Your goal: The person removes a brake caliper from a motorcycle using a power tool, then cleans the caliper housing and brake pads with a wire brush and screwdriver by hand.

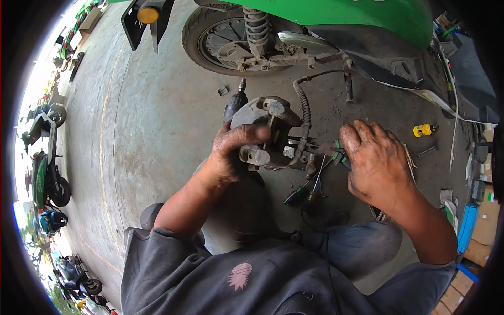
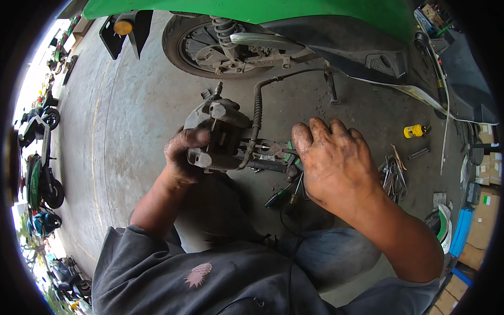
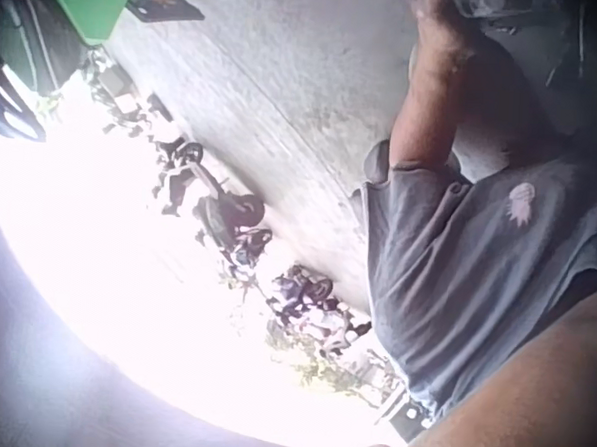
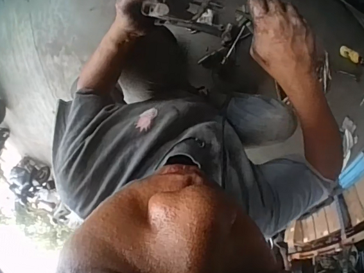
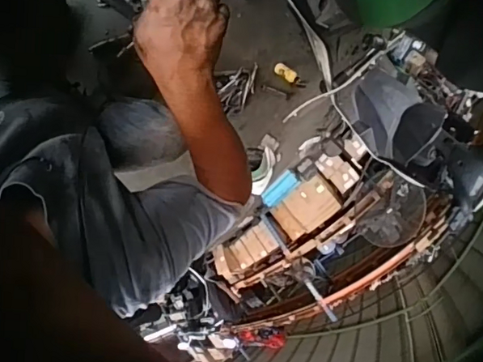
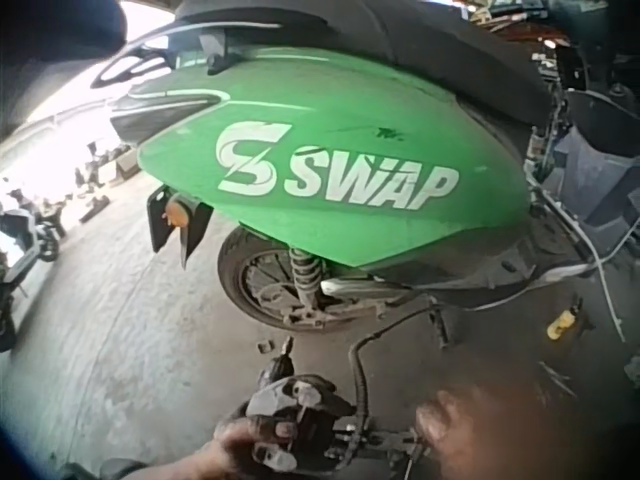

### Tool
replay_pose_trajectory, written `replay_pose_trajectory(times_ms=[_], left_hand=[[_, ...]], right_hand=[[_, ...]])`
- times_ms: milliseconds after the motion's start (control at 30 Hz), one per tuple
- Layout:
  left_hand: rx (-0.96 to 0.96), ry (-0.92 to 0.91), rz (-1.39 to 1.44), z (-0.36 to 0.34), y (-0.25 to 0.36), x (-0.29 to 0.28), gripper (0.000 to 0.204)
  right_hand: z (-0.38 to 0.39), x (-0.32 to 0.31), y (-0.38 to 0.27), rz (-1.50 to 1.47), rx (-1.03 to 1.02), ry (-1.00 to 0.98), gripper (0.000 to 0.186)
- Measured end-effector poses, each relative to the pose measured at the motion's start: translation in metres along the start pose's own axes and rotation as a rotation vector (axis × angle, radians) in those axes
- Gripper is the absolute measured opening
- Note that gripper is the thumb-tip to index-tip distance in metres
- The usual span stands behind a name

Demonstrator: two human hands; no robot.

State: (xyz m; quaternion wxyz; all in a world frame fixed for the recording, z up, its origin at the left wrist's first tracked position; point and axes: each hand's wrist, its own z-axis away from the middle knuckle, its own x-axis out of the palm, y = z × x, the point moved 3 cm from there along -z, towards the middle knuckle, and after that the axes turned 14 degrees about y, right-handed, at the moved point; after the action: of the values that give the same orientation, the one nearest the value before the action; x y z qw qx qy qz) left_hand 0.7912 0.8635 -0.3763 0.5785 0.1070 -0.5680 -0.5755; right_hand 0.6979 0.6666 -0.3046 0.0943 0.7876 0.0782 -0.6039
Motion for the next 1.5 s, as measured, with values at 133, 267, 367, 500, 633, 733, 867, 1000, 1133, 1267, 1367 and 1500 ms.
replay_pose_trajectory(times_ms=[133,267,367,500,633,733,867,1000,1133,1267,1367,1500], left_hand=[[-0.075,0.039,0.13,0.005,-0.003,-0.005,0.067],[-0.106,0.016,0.228,0.007,-0.005,-0.002,0.066],[-0.125,-0.009,0.254,0.008,-0.003,0.001,0.067],[-0.068,0.115,0.142,0.009,-0.008,-0.002,0.069],[0.082,0.04,0.376,0.009,0.019,-0.009,0.071],[0.005,-0.157,0.65,0.006,0.011,-0.007,0.077],[-0.144,-0.376,0.826,0.0,-0.002,0.02,0.079],[-0.378,-0.424,0.964,-0.008,-0.006,0.01,0.08],[-0.399,-0.391,0.958,-0.004,-0.002,0.015,0.08],[-0.37,-0.288,0.891,0.0,0.0,0.016,0.07],[-0.344,-0.087,0.78,0.003,0.003,0.022,0.052],[-0.336,-0.175,0.779,0.003,0.0,0.024,0.059]], right_hand=[[0.004,0.013,-0.001,-0.008,0.038,0.098,0.031],[0.01,0.023,0.005,-0.328,0.129,-0.056,0.043],[0.012,0.033,0.005,-0.4,0.134,0.033,0.047],[0.021,0.04,0.004,-0.196,0.111,0.199,0.049],[0.045,0.057,0.036,-0.262,0.343,-0.022,0.055],[0.048,0.053,0.024,-0.437,0.258,0.156,0.056],[0.02,0.034,0.004,-0.515,0.194,0.27,0.056],[-0.002,0.036,-0.009,-0.561,0.108,0.336,0.056],[-0.008,0.041,-0.018,-0.591,0.164,0.297,0.058],[-0.007,0.037,-0.025,-0.517,0.174,0.301,0.059],[-0.005,0.034,-0.025,-0.477,0.173,0.285,0.061],[-0.002,0.038,-0.025,-0.503,0.185,0.304,0.061]])
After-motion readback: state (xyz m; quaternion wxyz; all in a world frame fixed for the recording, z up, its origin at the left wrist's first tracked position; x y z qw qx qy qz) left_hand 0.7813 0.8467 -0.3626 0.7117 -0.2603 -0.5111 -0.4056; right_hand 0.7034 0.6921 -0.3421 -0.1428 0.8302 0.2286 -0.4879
